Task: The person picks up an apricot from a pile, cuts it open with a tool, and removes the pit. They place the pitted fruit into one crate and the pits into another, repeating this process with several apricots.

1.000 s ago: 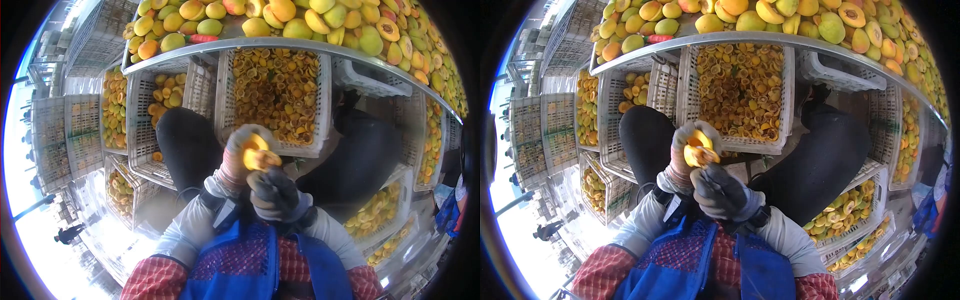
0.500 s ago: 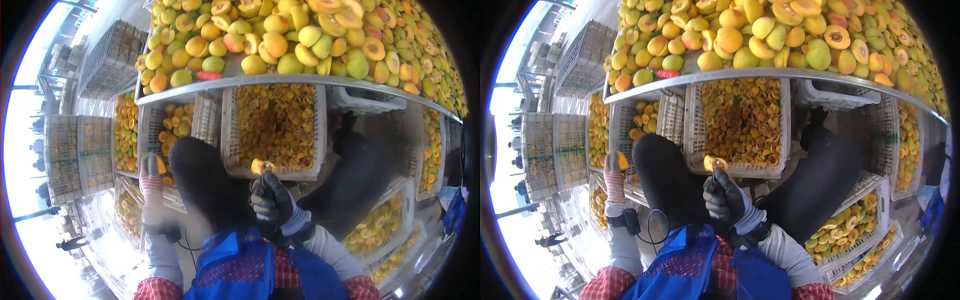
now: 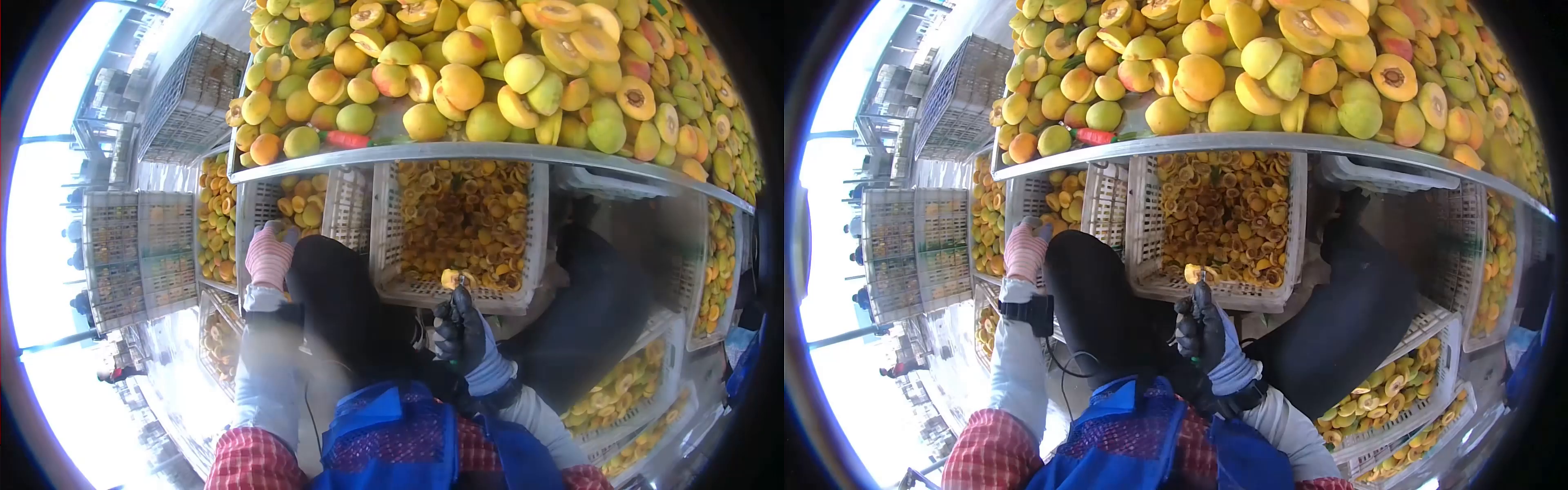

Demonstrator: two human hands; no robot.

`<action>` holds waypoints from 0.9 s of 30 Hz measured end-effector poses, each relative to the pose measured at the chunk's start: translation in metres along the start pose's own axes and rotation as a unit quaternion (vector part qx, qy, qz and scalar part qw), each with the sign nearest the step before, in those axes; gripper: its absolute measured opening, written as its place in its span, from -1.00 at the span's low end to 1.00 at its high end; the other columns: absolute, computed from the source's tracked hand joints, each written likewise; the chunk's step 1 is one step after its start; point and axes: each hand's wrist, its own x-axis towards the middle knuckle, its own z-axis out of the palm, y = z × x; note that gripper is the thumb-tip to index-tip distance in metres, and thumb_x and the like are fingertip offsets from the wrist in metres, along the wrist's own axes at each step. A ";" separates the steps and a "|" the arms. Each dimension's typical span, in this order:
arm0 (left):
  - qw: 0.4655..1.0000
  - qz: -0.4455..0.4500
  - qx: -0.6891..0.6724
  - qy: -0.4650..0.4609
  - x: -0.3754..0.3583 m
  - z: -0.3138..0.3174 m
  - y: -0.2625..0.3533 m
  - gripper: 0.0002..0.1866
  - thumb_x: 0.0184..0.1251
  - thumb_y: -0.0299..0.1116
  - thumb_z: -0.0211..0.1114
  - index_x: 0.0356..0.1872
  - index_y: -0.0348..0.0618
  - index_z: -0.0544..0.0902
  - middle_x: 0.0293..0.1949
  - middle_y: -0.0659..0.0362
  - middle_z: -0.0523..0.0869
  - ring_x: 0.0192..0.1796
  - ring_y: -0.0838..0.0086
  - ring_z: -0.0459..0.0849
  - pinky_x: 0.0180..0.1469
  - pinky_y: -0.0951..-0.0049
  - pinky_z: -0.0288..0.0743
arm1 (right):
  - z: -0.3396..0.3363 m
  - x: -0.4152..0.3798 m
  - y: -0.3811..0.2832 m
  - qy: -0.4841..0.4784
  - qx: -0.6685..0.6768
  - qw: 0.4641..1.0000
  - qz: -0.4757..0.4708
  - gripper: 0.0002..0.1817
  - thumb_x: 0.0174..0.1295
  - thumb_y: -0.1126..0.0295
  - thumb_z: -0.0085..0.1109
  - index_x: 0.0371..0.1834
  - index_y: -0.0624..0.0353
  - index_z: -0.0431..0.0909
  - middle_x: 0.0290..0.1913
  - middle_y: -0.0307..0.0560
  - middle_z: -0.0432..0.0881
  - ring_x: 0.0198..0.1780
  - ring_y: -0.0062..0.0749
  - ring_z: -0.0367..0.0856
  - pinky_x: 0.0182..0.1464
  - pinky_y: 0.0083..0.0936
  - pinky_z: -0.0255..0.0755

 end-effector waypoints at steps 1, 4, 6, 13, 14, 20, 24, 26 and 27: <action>0.998 0.015 -0.043 -0.043 0.012 0.013 -0.017 -0.53 0.19 -0.01 0.27 0.01 -0.10 0.57 -0.11 -0.10 0.66 -0.04 0.08 0.63 0.01 0.22 0.48 | 0.007 -0.004 -0.001 0.032 -0.012 0.999 -0.003 -0.49 0.32 -0.20 -0.10 -0.32 0.05 0.51 -0.73 -0.41 0.14 -0.79 -0.68 0.03 -0.76 -0.68 -0.06; 0.962 0.008 -0.199 -0.187 0.025 0.021 -0.038 -0.45 0.16 0.06 0.30 0.01 -0.18 0.59 -0.14 -0.08 0.69 -0.08 0.14 0.65 0.01 0.29 0.47 | 0.007 -0.004 -0.004 0.088 -0.031 0.995 -0.020 -0.51 0.31 -0.19 -0.07 -0.35 0.04 0.47 -0.75 -0.42 0.12 -0.81 -0.68 0.00 -0.76 -0.67 -0.11; 0.955 -0.004 -0.204 -0.214 0.036 0.040 -0.062 -0.45 0.19 0.07 0.28 -0.02 -0.22 0.60 -0.16 -0.07 0.69 -0.10 0.17 0.65 0.00 0.30 0.46 | 0.006 -0.004 -0.005 0.103 -0.035 0.994 -0.033 -0.51 0.31 -0.19 -0.06 -0.35 0.04 0.45 -0.75 -0.42 0.13 -0.81 -0.68 0.00 -0.76 -0.68 -0.11; 0.990 -0.045 -0.030 -0.130 0.021 0.047 -0.067 -0.53 0.25 0.07 0.20 -0.06 -0.12 0.65 -0.11 -0.08 0.68 -0.02 0.08 0.63 -0.01 0.21 0.46 | 0.009 -0.002 -0.008 0.085 -0.042 0.994 -0.044 -0.53 0.34 -0.16 -0.09 -0.32 0.05 0.44 -0.72 -0.39 0.24 -0.79 -0.67 0.11 -0.74 -0.68 0.01; 0.994 -0.036 0.025 -0.105 0.014 0.049 -0.067 -0.56 0.28 0.07 0.15 -0.06 -0.05 0.65 -0.12 -0.08 0.68 0.03 0.07 0.60 -0.02 0.17 0.46 | 0.010 -0.003 -0.008 0.083 -0.055 0.994 -0.048 -0.54 0.36 -0.14 -0.10 -0.32 0.06 0.45 -0.71 -0.38 0.29 -0.80 -0.66 0.16 -0.74 -0.67 0.06; 0.946 0.018 -0.263 0.188 -0.006 0.050 -0.051 -0.80 0.22 -0.36 0.23 -0.18 -0.23 0.62 -0.19 -0.03 0.66 -0.16 0.12 0.62 -0.11 0.28 0.49 | -0.001 -0.001 -0.005 -0.122 0.025 0.992 0.028 -0.50 0.40 -0.15 -0.25 -0.28 0.07 0.43 -0.72 -0.35 0.21 -0.81 -0.65 0.09 -0.78 -0.68 0.01; 0.873 0.274 -0.365 0.174 -0.076 -0.008 0.035 -0.85 0.20 -0.53 0.28 -0.20 -0.30 0.62 -0.26 0.07 0.66 -0.21 0.34 0.63 -0.13 0.41 0.50 | 0.005 0.002 0.003 -0.153 0.008 0.986 0.062 -0.49 0.40 -0.16 -0.27 -0.35 0.05 0.41 -0.73 -0.37 0.14 -0.80 -0.67 0.02 -0.78 -0.68 0.00; 0.829 0.258 -0.495 -0.045 -0.112 -0.014 0.069 -0.83 0.24 -0.46 0.31 -0.20 -0.32 0.61 -0.27 0.14 0.66 -0.21 0.47 0.60 -0.13 0.49 0.50 | 0.000 0.004 0.002 -0.206 0.001 0.977 0.063 -0.49 0.40 -0.17 -0.28 -0.34 0.05 0.40 -0.73 -0.37 0.13 -0.80 -0.67 0.02 -0.78 -0.67 0.00; 0.769 0.209 -0.570 -0.198 -0.131 -0.018 0.086 -0.82 0.27 -0.42 0.31 -0.20 -0.32 0.61 -0.29 0.17 0.66 -0.21 0.54 0.59 -0.13 0.54 0.49 | 0.004 0.002 0.001 -0.197 -0.012 0.978 0.065 -0.49 0.40 -0.17 -0.28 -0.33 0.04 0.41 -0.73 -0.37 0.14 -0.80 -0.67 0.04 -0.78 -0.67 0.00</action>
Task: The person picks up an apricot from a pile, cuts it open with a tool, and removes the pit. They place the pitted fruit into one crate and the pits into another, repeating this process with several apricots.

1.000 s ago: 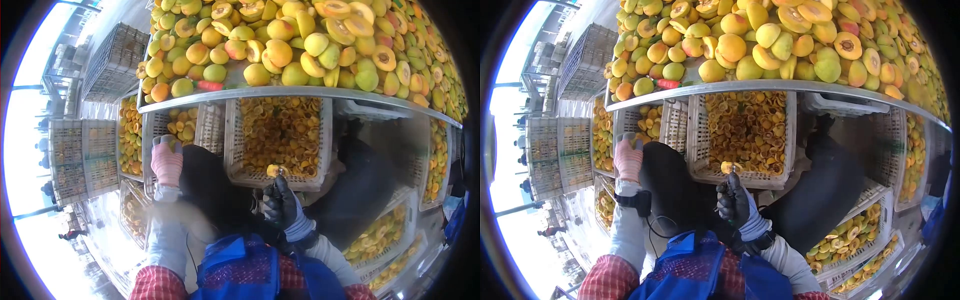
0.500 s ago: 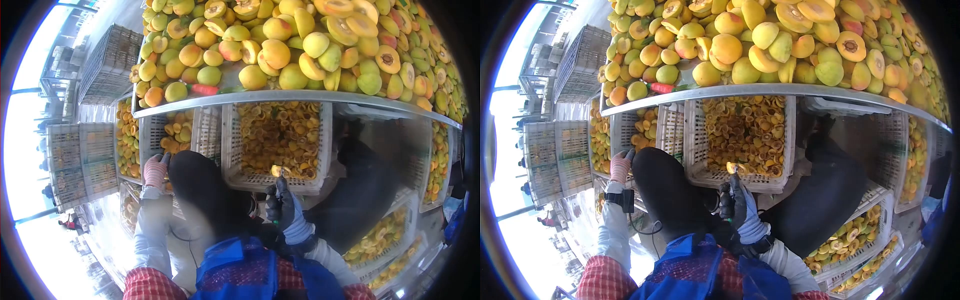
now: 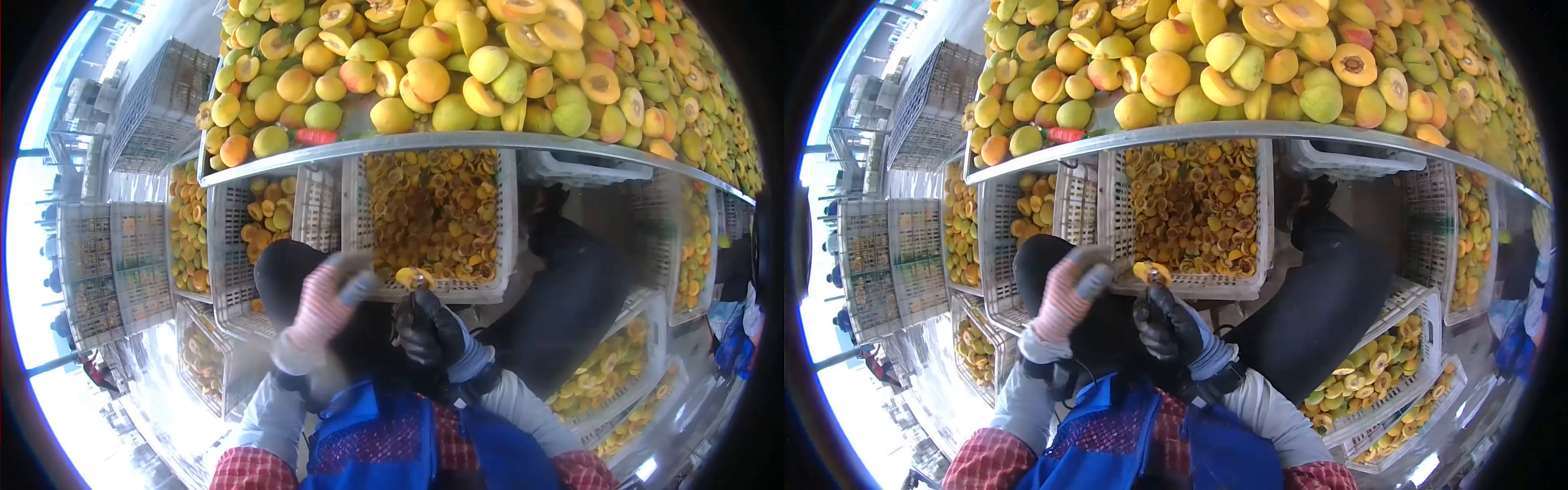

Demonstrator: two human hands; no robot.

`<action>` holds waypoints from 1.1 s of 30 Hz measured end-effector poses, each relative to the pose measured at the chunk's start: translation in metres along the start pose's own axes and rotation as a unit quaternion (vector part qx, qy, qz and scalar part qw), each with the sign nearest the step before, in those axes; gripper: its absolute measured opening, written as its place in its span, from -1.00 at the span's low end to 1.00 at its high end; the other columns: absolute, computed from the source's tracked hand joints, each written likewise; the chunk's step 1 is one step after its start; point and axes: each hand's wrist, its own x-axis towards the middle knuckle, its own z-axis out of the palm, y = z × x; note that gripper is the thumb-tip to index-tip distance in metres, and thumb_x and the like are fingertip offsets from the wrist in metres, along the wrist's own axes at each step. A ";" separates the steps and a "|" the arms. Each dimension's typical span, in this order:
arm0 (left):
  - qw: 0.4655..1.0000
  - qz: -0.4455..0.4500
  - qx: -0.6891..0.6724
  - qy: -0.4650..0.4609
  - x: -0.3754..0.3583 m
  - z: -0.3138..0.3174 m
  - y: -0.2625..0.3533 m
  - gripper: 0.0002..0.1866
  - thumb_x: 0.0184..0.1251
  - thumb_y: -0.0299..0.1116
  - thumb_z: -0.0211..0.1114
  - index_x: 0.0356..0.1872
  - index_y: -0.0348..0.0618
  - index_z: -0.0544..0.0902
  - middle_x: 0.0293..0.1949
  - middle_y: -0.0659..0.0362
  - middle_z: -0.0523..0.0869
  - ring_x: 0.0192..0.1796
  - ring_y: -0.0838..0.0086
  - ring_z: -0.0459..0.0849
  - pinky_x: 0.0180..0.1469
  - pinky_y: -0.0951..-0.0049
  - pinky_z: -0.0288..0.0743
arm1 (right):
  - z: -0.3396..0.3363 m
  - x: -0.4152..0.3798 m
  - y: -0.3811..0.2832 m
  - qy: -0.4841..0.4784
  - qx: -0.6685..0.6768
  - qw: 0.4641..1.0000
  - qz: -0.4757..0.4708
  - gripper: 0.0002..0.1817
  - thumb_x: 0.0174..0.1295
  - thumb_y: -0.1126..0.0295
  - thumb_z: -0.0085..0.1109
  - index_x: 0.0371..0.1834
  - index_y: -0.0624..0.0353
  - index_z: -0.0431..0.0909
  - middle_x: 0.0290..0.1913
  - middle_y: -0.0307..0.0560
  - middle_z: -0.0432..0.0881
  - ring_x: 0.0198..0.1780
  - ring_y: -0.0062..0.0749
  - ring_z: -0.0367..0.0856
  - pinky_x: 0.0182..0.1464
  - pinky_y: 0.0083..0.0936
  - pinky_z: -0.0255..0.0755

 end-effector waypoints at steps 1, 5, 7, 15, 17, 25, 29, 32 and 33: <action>0.998 -0.044 -0.029 -0.037 -0.004 0.016 -0.001 -0.80 0.29 -0.38 0.30 -0.19 -0.30 0.61 -0.30 0.21 0.66 -0.23 0.59 0.56 -0.15 0.56 0.47 | 0.007 -0.002 0.004 0.012 -0.008 1.000 0.009 -0.49 0.40 -0.18 -0.28 -0.33 0.04 0.41 -0.73 -0.37 0.15 -0.80 -0.67 0.05 -0.78 -0.67 0.00; 0.964 -0.152 -0.188 -0.113 -0.005 0.045 -0.038 -0.76 0.36 -0.29 0.24 -0.16 -0.30 0.60 -0.34 0.29 0.65 -0.27 0.68 0.53 -0.19 0.64 0.44 | 0.004 -0.009 0.009 -0.026 0.086 0.996 0.018 -0.53 0.40 -0.11 -0.19 -0.33 0.09 0.41 -0.71 -0.36 0.21 -0.77 -0.66 0.15 -0.75 -0.70 0.04; 0.970 -0.180 -0.086 -0.139 0.003 0.045 -0.032 -0.74 0.35 -0.27 0.27 -0.17 -0.31 0.60 -0.37 0.30 0.64 -0.31 0.68 0.52 -0.24 0.64 0.42 | 0.009 -0.008 0.025 0.070 0.002 0.998 0.005 -0.62 0.41 -0.01 -0.11 -0.22 0.10 0.43 -0.64 -0.33 0.33 -0.69 -0.63 0.30 -0.68 -0.71 0.17; 0.933 0.071 0.247 -0.254 0.056 0.027 -0.017 -0.79 0.20 -0.39 0.33 -0.18 -0.24 0.64 -0.31 0.08 0.71 -0.22 0.40 0.68 -0.14 0.46 0.51 | -0.003 0.009 0.009 0.287 -0.033 0.934 -0.212 -0.69 0.35 0.08 0.05 -0.11 0.09 0.45 -0.61 -0.31 0.44 -0.70 -0.59 0.40 -0.71 -0.65 0.23; 0.942 0.012 0.229 -0.245 0.075 0.027 -0.019 -0.79 0.20 -0.34 0.30 -0.18 -0.19 0.65 -0.29 0.02 0.71 -0.21 0.24 0.67 -0.12 0.39 0.52 | -0.040 0.007 0.013 0.245 -0.034 0.952 -0.183 -0.69 0.36 0.11 0.04 -0.09 0.12 0.44 -0.53 -0.25 0.48 -0.67 -0.56 0.43 -0.71 -0.63 0.27; 0.920 0.017 0.351 -0.172 0.177 0.135 -0.090 -0.56 0.21 -0.07 0.26 0.00 -0.13 0.60 -0.05 -0.07 0.65 0.03 0.10 0.60 0.09 0.22 0.46 | -0.006 -0.004 -0.010 0.271 -0.088 0.948 -0.139 -0.69 0.39 0.07 -0.02 -0.18 0.10 0.46 -0.57 -0.24 0.48 -0.70 -0.57 0.40 -0.73 -0.62 0.30; 0.882 0.172 0.411 -0.155 0.220 0.200 -0.102 -0.42 0.16 0.02 0.27 0.14 -0.09 0.50 0.27 -0.05 0.37 0.21 0.00 0.44 0.20 0.14 0.39 | -0.025 -0.005 -0.010 0.272 0.015 0.944 -0.185 -0.76 0.40 0.22 -0.01 -0.05 0.15 0.44 -0.41 -0.19 0.56 -0.65 -0.53 0.47 -0.69 -0.61 0.33; 0.868 0.087 0.435 -0.224 0.219 0.222 -0.105 -0.39 0.12 0.06 0.29 0.20 0.07 0.48 0.37 0.00 0.24 0.36 0.02 0.25 0.32 0.15 0.29 | -0.034 -0.004 -0.007 0.303 -0.047 0.938 -0.163 -0.73 0.37 0.24 0.02 0.00 0.15 0.41 -0.39 -0.15 0.57 -0.50 -0.43 0.55 -0.48 -0.53 0.44; 0.862 0.077 0.437 -0.244 0.214 0.221 -0.107 -0.39 0.12 0.06 0.30 0.21 0.12 0.47 0.37 0.01 0.23 0.39 0.02 0.21 0.34 0.15 0.27 | -0.034 -0.007 -0.011 0.309 -0.159 0.929 -0.131 -0.70 0.35 0.23 0.04 0.03 0.15 0.40 -0.35 -0.14 0.58 -0.41 -0.39 0.58 -0.36 -0.48 0.48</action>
